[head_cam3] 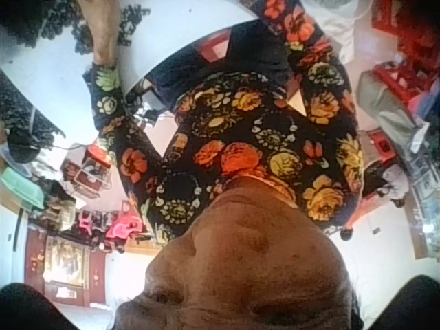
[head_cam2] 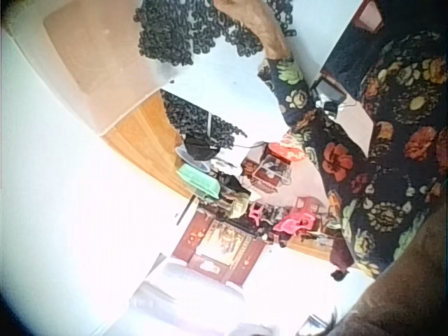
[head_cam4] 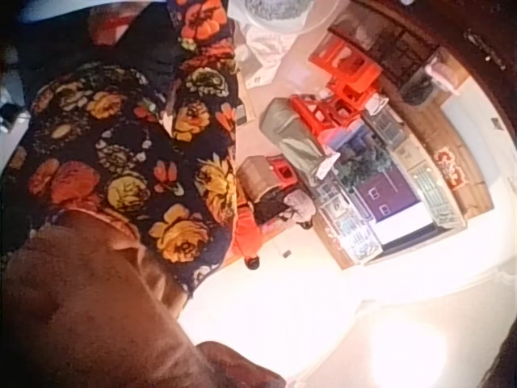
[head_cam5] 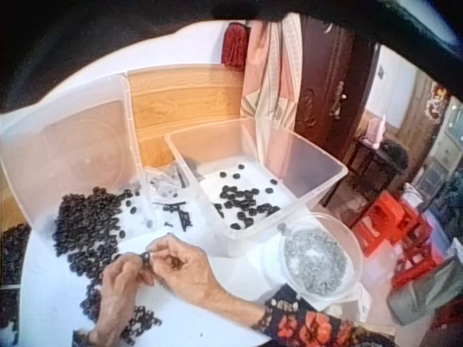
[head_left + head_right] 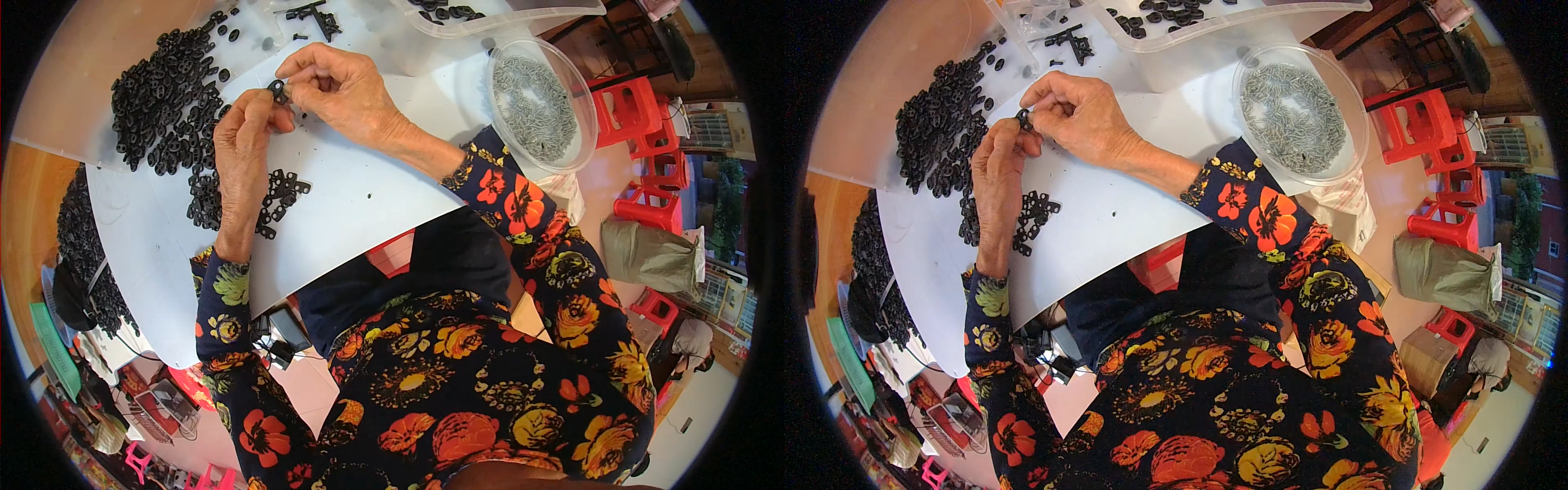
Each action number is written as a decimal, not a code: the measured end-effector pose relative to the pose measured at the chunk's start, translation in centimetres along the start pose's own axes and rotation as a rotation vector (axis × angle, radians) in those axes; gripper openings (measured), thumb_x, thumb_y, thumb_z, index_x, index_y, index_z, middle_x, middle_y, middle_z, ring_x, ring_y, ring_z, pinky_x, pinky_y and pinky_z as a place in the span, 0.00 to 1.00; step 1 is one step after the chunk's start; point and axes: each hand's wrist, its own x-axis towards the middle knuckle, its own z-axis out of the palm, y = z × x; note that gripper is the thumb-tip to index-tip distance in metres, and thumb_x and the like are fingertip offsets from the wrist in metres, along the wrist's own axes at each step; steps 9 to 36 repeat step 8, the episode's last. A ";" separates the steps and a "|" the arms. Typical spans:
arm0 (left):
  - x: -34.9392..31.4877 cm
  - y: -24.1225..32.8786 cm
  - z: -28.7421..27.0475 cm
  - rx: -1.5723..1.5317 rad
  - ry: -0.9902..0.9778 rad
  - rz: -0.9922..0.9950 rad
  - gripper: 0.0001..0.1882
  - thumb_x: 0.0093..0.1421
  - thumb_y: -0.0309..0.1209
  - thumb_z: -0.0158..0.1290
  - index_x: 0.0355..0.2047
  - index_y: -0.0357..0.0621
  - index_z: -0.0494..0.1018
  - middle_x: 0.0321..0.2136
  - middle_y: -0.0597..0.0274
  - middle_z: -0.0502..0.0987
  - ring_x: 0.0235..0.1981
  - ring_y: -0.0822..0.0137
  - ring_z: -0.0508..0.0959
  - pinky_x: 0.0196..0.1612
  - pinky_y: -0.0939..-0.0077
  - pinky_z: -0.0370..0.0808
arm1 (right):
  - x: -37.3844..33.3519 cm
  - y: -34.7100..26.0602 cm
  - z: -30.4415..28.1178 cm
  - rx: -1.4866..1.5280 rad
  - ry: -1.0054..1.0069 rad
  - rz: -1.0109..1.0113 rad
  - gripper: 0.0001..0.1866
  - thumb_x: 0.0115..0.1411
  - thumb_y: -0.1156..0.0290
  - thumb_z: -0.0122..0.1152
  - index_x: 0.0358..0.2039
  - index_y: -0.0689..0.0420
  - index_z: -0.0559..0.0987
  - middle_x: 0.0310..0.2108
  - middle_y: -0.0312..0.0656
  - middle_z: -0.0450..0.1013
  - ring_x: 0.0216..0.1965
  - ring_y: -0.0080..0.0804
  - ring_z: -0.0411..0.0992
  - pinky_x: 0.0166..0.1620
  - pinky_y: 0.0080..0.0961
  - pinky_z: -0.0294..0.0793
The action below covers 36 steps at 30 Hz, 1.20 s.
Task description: The person assembles small black plastic buckle components by hand.
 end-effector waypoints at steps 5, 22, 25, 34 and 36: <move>0.2 -0.6 -0.7 -0.095 -0.089 -0.025 0.12 0.65 0.33 0.45 0.35 0.35 0.73 0.23 0.64 0.71 0.28 0.73 0.69 0.38 0.77 0.68 | -0.1 0.1 -0.1 -0.008 -0.017 0.000 0.10 0.53 0.77 0.57 0.37 0.62 0.77 0.24 0.33 0.74 0.23 0.12 0.67 0.26 0.13 0.68; 0.1 -0.7 -0.6 -0.120 -0.062 -0.036 0.12 0.65 0.33 0.45 0.35 0.35 0.73 0.23 0.64 0.70 0.27 0.72 0.68 0.38 0.76 0.68 | -0.1 0.2 -0.1 0.018 -0.060 0.010 0.11 0.54 0.76 0.57 0.39 0.62 0.76 0.24 0.33 0.74 0.23 0.13 0.67 0.27 0.13 0.68; 0.1 -0.7 -0.6 -0.120 -0.062 -0.036 0.12 0.65 0.33 0.45 0.35 0.35 0.73 0.23 0.64 0.70 0.27 0.72 0.68 0.38 0.76 0.68 | -0.1 0.2 -0.1 0.018 -0.060 0.010 0.11 0.54 0.76 0.57 0.39 0.62 0.76 0.24 0.33 0.74 0.23 0.13 0.67 0.27 0.13 0.68; 0.1 -0.7 -0.6 -0.120 -0.062 -0.036 0.12 0.65 0.33 0.45 0.35 0.35 0.73 0.23 0.64 0.70 0.27 0.72 0.68 0.38 0.76 0.68 | -0.1 0.2 -0.1 0.018 -0.060 0.010 0.11 0.54 0.76 0.57 0.39 0.62 0.76 0.24 0.33 0.74 0.23 0.13 0.67 0.27 0.13 0.68; 0.1 -0.7 -0.6 -0.120 -0.062 -0.036 0.12 0.65 0.33 0.45 0.35 0.35 0.73 0.23 0.64 0.70 0.27 0.72 0.68 0.38 0.76 0.68 | -0.1 0.2 -0.1 0.018 -0.060 0.010 0.11 0.54 0.76 0.57 0.39 0.62 0.76 0.24 0.33 0.74 0.23 0.13 0.67 0.27 0.13 0.68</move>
